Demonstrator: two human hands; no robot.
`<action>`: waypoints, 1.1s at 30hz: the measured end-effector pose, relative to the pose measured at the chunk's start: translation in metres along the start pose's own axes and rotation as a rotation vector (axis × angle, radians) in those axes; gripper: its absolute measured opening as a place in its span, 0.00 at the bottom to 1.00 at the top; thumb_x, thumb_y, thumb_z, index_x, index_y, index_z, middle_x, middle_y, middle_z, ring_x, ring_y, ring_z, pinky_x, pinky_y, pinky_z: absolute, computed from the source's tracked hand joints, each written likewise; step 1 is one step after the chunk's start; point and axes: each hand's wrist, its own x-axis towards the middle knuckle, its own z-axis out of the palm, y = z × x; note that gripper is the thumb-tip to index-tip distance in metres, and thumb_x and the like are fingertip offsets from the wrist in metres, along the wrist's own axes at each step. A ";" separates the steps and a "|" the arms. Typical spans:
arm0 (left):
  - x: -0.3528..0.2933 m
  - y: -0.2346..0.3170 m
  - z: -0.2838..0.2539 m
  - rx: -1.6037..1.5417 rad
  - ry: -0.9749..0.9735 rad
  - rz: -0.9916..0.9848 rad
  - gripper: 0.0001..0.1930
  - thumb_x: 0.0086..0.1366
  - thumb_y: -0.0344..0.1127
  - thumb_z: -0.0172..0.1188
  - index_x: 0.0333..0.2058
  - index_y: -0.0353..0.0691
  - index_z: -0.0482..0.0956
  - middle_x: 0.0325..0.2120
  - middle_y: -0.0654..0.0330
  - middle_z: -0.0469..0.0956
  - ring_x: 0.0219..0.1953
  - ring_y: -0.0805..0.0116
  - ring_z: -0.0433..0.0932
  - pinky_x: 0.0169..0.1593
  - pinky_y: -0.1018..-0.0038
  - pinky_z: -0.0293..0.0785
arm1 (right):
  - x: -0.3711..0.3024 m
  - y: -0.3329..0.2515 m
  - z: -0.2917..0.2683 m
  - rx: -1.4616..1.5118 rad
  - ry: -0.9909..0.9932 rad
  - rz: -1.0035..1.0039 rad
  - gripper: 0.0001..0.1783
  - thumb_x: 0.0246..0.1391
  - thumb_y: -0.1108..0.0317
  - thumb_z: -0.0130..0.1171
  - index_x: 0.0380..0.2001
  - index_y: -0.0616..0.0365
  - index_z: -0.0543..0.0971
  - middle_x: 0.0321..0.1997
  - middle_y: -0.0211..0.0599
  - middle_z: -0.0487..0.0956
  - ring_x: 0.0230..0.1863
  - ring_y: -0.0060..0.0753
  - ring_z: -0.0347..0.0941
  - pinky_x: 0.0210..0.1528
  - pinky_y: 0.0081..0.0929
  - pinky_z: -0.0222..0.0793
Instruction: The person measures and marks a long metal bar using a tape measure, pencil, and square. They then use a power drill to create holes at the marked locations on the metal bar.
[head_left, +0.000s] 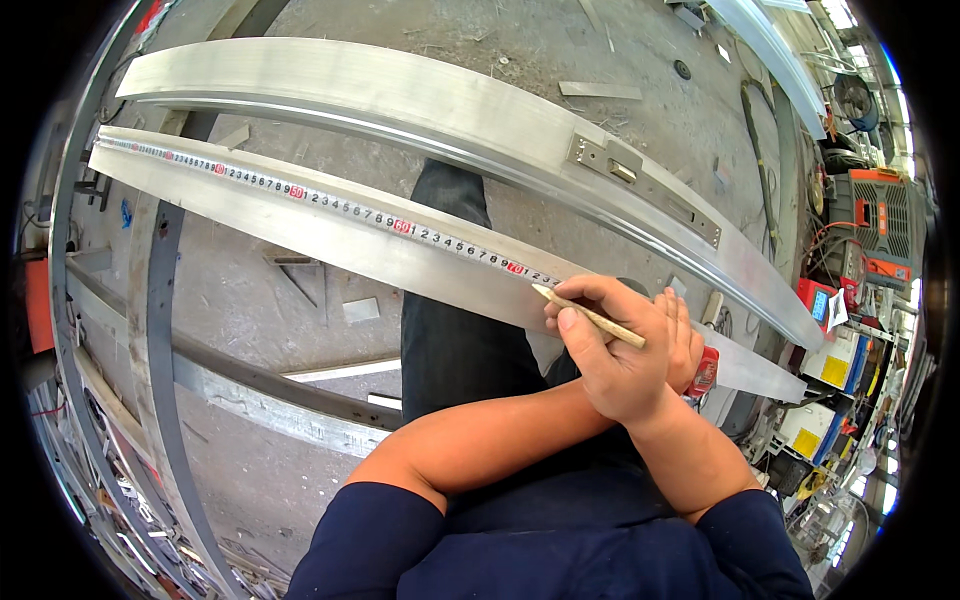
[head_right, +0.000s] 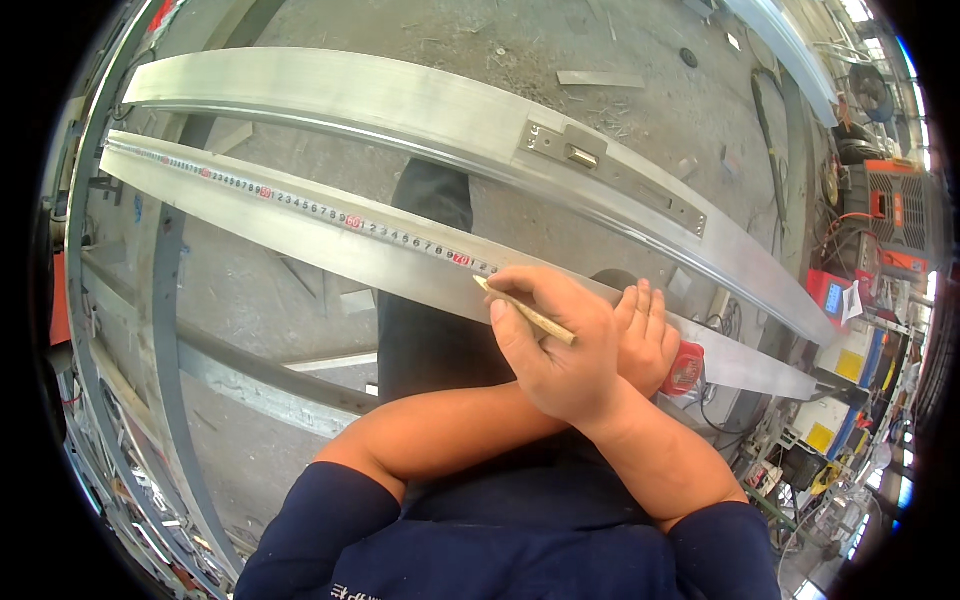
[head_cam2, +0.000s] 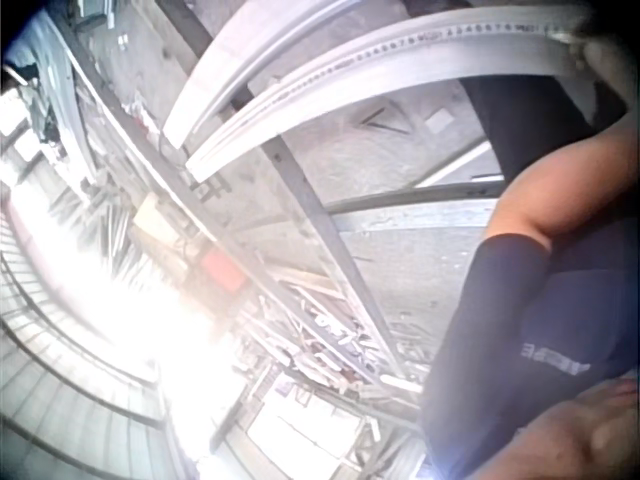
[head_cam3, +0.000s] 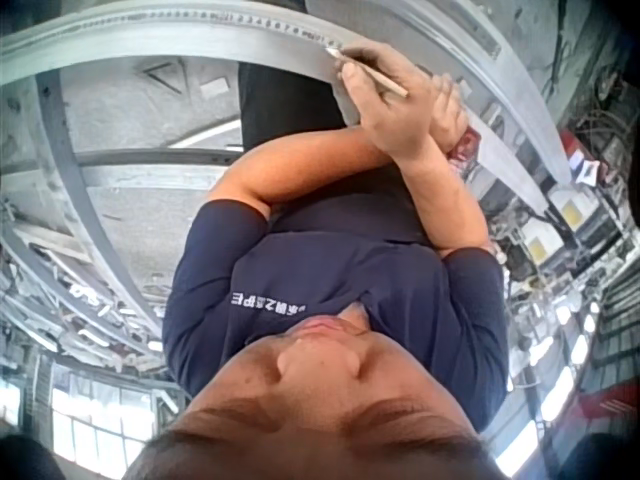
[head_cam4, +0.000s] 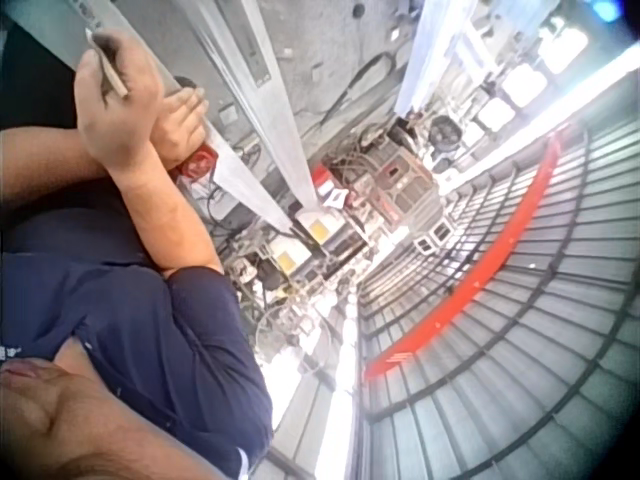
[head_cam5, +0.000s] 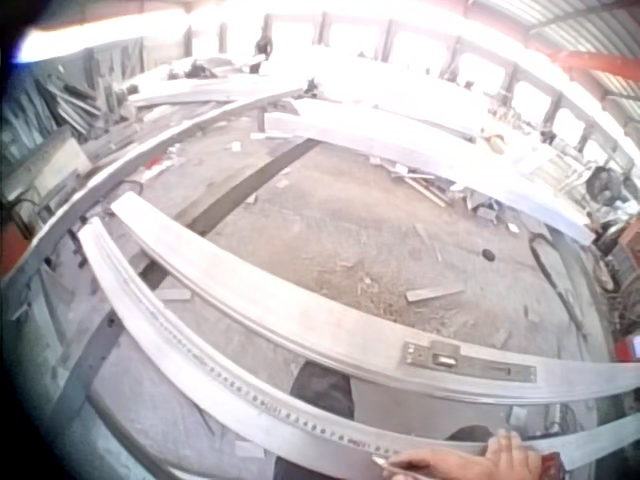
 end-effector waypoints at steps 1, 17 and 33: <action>0.001 -0.001 -0.004 0.009 -0.006 0.018 0.11 0.60 0.34 0.57 0.32 0.29 0.79 0.47 0.30 0.82 0.54 0.32 0.81 0.64 0.46 0.71 | -0.001 0.002 0.001 -0.001 -0.002 0.015 0.09 0.60 0.76 0.61 0.44 0.67 0.82 0.36 0.41 0.85 0.36 0.31 0.83 0.41 0.25 0.78; 0.003 -0.011 -0.016 0.028 -0.072 0.099 0.12 0.62 0.37 0.55 0.33 0.31 0.79 0.47 0.32 0.83 0.54 0.35 0.82 0.63 0.50 0.72 | 0.003 0.004 0.007 -0.164 0.018 -0.007 0.09 0.54 0.78 0.65 0.40 0.63 0.84 0.33 0.43 0.85 0.32 0.39 0.83 0.37 0.29 0.78; 0.005 -0.012 -0.017 0.024 -0.047 0.096 0.12 0.61 0.37 0.55 0.31 0.33 0.78 0.45 0.33 0.83 0.53 0.35 0.82 0.63 0.50 0.73 | 0.006 0.002 0.008 -0.243 0.002 -0.062 0.08 0.56 0.79 0.64 0.40 0.65 0.83 0.33 0.42 0.85 0.32 0.36 0.83 0.37 0.27 0.79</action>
